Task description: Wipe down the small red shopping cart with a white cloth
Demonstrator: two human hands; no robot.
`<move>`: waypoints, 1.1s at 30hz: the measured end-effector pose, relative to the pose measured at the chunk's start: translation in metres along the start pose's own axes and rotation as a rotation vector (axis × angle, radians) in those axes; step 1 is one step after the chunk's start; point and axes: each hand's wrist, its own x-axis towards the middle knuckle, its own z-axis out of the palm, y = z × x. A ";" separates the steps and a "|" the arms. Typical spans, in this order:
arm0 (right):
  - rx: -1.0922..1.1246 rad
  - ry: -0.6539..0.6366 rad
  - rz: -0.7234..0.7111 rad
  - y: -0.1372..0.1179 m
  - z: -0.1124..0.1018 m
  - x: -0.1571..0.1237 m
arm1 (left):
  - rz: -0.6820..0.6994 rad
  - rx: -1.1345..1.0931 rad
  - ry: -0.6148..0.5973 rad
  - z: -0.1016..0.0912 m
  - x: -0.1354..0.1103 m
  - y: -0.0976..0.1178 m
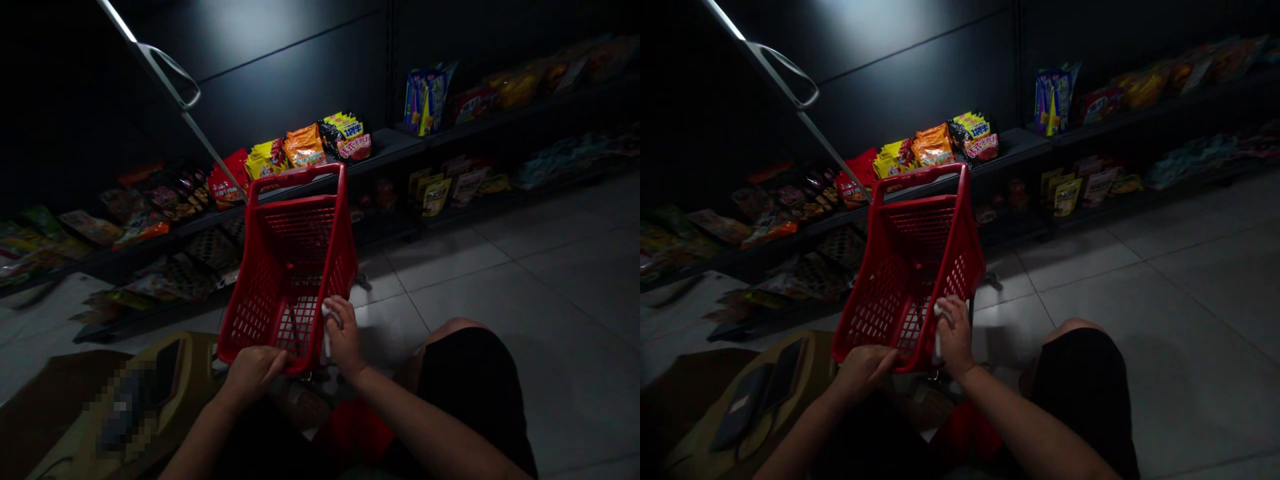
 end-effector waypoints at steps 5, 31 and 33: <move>-0.003 -0.154 -0.243 -0.021 -0.014 -0.016 | -0.078 -0.457 0.169 0.020 0.029 0.036; 0.007 0.145 0.009 0.032 0.026 0.070 | -0.236 -0.315 0.185 0.026 0.046 0.052; -0.018 0.030 -0.026 0.035 0.026 0.013 | -0.218 -0.310 0.167 0.026 0.047 0.048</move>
